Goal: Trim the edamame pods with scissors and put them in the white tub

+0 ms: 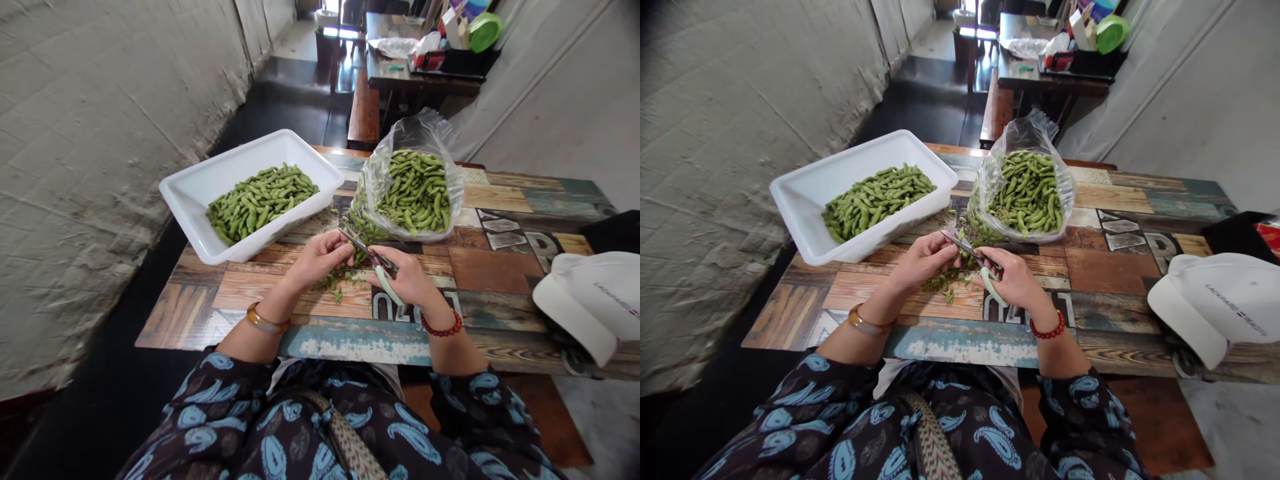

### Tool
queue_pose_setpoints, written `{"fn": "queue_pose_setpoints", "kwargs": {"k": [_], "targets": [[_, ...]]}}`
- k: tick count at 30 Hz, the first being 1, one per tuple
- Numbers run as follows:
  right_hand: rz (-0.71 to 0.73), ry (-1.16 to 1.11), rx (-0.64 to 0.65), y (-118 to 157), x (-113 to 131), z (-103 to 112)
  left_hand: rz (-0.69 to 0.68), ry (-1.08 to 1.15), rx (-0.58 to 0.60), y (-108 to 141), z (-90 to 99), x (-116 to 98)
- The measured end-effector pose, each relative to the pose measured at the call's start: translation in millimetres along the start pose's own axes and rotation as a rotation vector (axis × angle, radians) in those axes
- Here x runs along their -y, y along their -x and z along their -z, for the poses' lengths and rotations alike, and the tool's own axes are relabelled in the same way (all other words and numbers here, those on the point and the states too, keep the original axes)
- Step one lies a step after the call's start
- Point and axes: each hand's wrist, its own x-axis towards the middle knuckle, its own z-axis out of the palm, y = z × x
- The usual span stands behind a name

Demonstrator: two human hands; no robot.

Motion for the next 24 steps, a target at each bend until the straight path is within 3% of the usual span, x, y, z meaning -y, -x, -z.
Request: {"fn": "queue_pose_setpoints", "kwargs": {"k": [16,21,24], "targets": [[-0.034,-0.079,0.044,-1,-5,3,0.012,0.012,0.001,-3,0.8,8],[-0.132,-0.142,-0.065,-1,-12,-1,-0.004,0.118,-0.256,-6,4.1,11],[-0.160,-0.167,-0.104,-2,-11,-1,0.078,0.413,-0.273,-6,4.7,10]]}}
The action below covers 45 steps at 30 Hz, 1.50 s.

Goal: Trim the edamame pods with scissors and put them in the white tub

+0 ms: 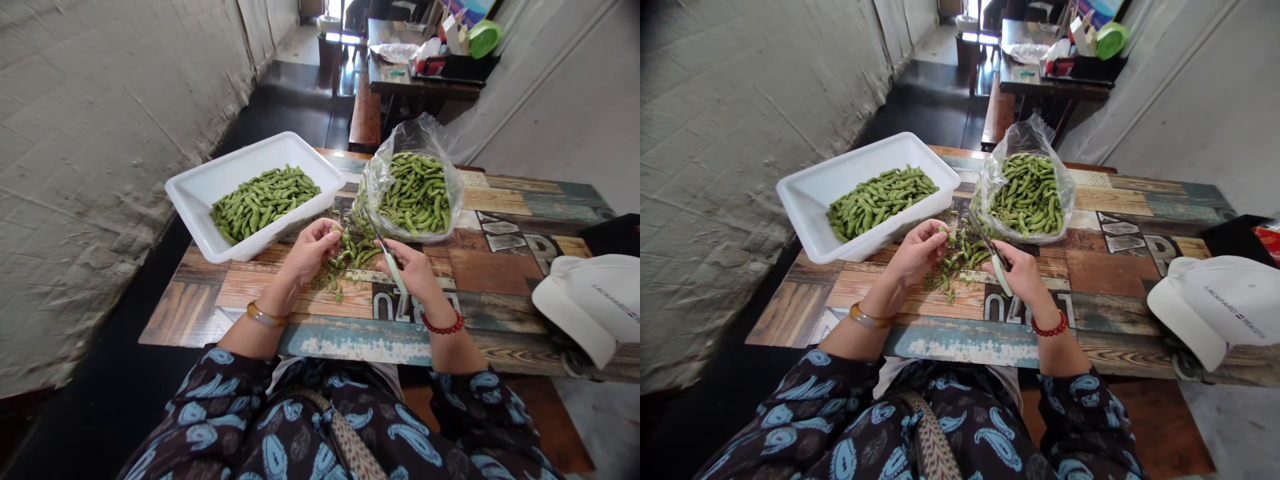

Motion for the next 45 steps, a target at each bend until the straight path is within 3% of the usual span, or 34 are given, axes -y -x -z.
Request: {"fn": "queue_pose_setpoints", "kwargs": {"k": [5,10,14,28,45], "targets": [[0.090,0.109,0.021,1,9,0,0.070,0.202,0.067,1,-3.2,1],[0.257,0.235,0.032,1,9,-6,0.087,0.225,0.095,2,-6.7,6],[0.306,0.274,0.047,1,6,-7,0.068,0.180,0.119,2,-8.6,10],[0.304,0.255,0.083,1,9,-4,-0.012,0.031,0.093,3,-8.0,11],[0.353,0.292,0.088,2,2,-8,0.038,-0.052,0.182,9,-12.7,5]]}}
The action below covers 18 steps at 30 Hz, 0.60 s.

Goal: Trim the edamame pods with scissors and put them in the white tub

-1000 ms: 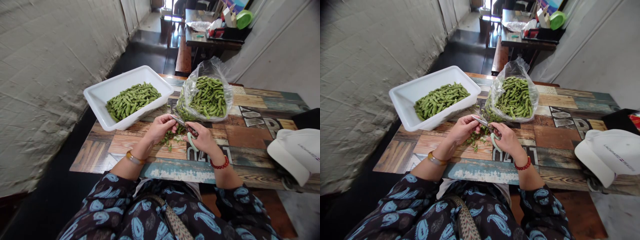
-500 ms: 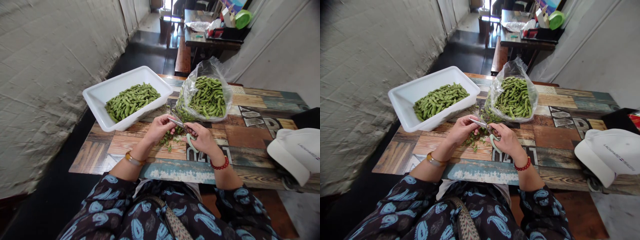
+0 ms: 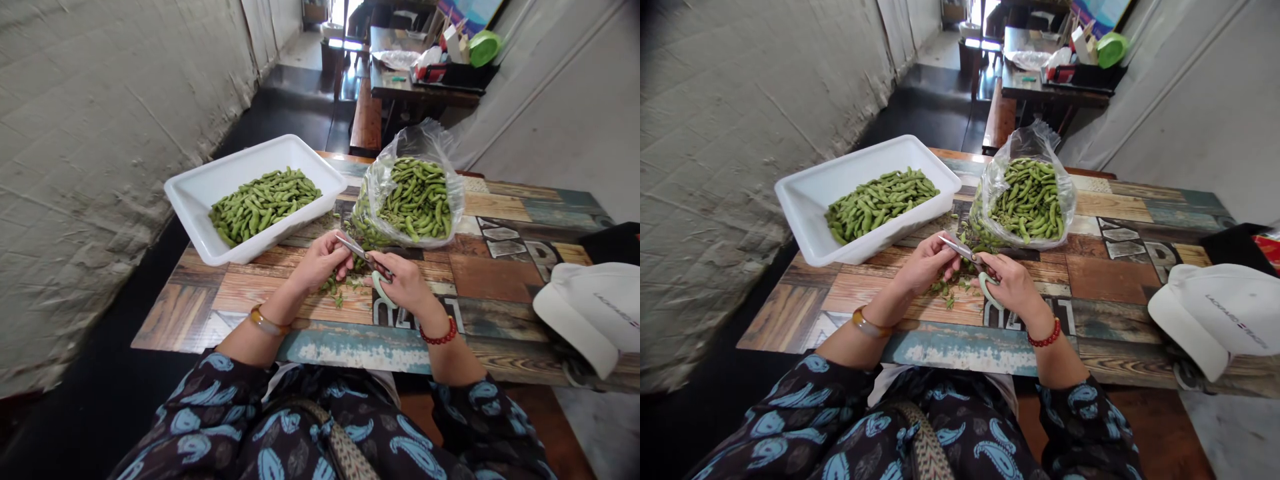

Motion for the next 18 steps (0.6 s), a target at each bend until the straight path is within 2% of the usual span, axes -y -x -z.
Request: {"fn": "queue_pose_setpoints", "kwargs": {"k": [4,9,11,14,16,18], "targets": [[-0.037,-0.002,-0.051,0,-3,-3,0.005,0.004,-0.039,-3,5.2,1],[-0.144,0.006,-0.201,-2,-8,-4,-0.021,-0.070,-0.148,-8,17.9,-4],[-0.161,0.007,-0.237,-3,-10,-4,-0.063,-0.242,-0.167,-10,22.6,-5],[-0.140,0.011,-0.244,-2,-11,-4,-0.177,-0.684,-0.160,-9,27.2,-3],[-0.127,0.017,-0.221,-2,-11,-4,-0.227,-0.939,-0.127,-8,28.5,-1],[-0.123,0.019,-0.201,-2,-9,-4,-0.233,-1.080,-0.079,-7,28.6,0]]}}
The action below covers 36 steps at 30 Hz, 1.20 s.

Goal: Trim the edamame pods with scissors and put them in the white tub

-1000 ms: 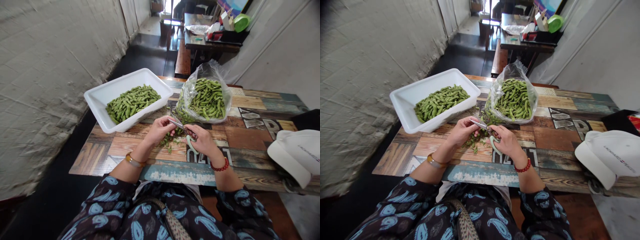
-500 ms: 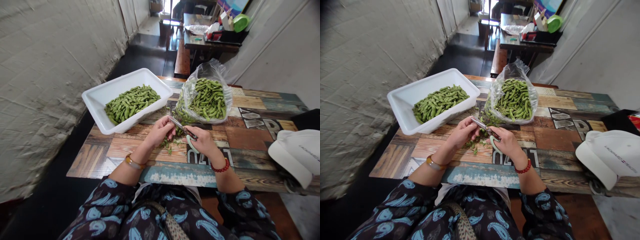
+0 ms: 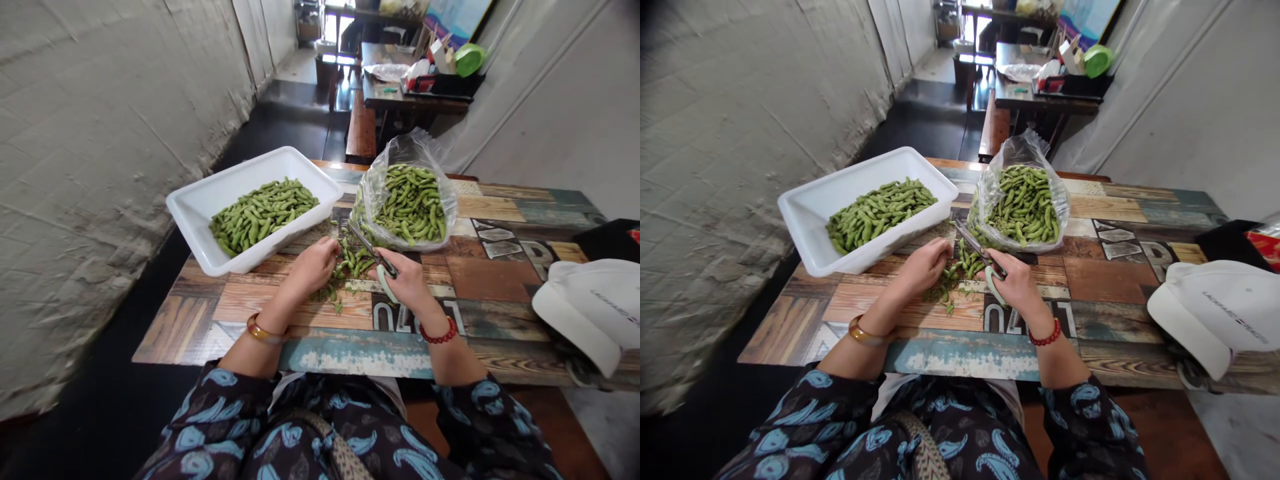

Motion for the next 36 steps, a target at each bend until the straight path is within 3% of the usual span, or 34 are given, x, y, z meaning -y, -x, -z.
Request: {"fn": "queue_pose_setpoints", "kwargs": {"k": [5,10,13,15,19,22,27,36], "targets": [[0.009,-0.005,-0.001,-1,3,1,0.010,-0.155,0.113,1,-3.1,-3],[0.019,-0.007,0.013,-1,4,0,0.073,-0.140,0.109,0,-12.4,0],[0.017,-0.022,0.001,-1,5,-1,0.077,0.094,0.040,-2,-11.2,0],[0.007,-0.044,-0.010,-1,5,-1,0.122,0.371,0.021,-2,-6.9,-3],[0.014,-0.061,0.002,-1,6,2,0.286,0.922,0.077,0,0.8,-11],[0.033,-0.061,0.080,-2,6,6,0.333,1.074,0.094,1,0.7,-14],[0.047,-0.091,0.171,-2,9,9,0.313,1.066,0.067,1,-3.7,-12],[0.063,-0.115,0.212,-3,13,12,0.205,0.823,0.037,3,-2.1,-12]]}}
